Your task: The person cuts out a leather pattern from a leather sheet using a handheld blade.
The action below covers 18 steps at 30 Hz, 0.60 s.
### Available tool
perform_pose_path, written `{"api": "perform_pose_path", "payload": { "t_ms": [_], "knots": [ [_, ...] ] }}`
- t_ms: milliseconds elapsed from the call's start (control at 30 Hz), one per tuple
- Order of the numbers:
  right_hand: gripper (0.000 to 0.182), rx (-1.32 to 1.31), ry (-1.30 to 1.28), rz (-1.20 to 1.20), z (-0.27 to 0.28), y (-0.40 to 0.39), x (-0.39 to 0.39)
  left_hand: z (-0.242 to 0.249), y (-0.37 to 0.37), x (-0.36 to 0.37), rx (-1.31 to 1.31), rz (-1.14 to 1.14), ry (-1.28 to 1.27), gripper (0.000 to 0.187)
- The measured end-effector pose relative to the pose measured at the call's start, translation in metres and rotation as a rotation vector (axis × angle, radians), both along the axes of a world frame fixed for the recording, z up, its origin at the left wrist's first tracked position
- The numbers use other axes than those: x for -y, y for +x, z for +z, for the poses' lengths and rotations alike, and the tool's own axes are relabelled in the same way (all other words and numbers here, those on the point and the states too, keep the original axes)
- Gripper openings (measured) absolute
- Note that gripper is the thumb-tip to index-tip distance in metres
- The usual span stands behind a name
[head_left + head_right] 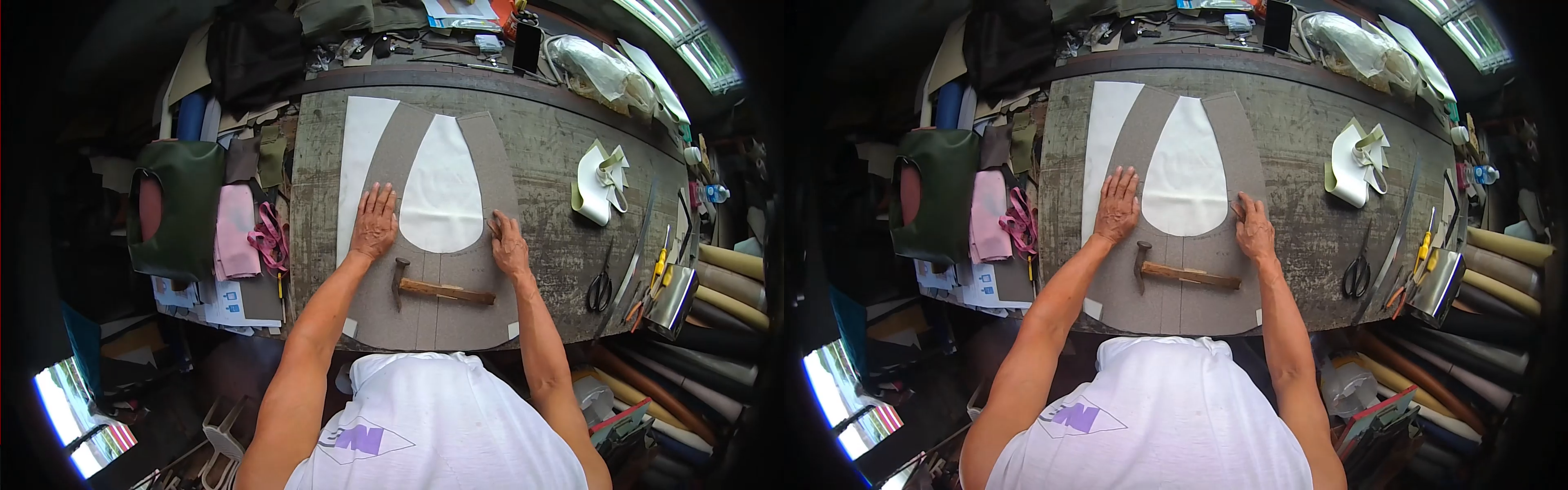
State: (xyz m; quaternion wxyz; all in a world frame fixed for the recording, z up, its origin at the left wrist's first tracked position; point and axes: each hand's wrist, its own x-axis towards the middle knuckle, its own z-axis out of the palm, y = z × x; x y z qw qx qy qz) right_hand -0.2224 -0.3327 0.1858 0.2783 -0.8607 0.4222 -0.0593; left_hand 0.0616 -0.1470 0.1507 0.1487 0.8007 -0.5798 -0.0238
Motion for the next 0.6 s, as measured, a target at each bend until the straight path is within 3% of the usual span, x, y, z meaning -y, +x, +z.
{"api": "perform_pose_path", "payload": {
  "t_ms": [100, 200, 233, 333, 433, 600],
  "knots": [
    [0.039, 0.268, -0.032, -0.225, -0.004, 0.0, 0.017, 0.0, 0.007, 0.012, -0.042, -0.005, -0.063, 0.05],
    [0.04, 0.696, 0.581, -0.649, 0.041, 0.017, 0.033, 0.012, 0.016, 0.036, -0.084, -0.037, -0.071, 0.042],
    [0.053, 0.716, 0.514, -0.621, 0.044, 0.025, 0.04, 0.013, 0.021, 0.051, -0.082, -0.066, -0.104, 0.04],
    [0.059, 0.605, 0.601, -0.509, 0.062, 0.041, 0.057, 0.016, 0.037, 0.104, -0.1, -0.155, -0.18, 0.036],
    [0.058, 0.606, 0.678, -0.439, 0.053, 0.07, 0.075, 0.012, 0.056, 0.161, -0.167, -0.229, -0.225, 0.034],
    [0.038, 0.656, 0.445, -0.307, 0.016, 0.139, 0.106, 0.012, 0.079, 0.239, -0.261, -0.305, -0.278, 0.042]
  ]
}}
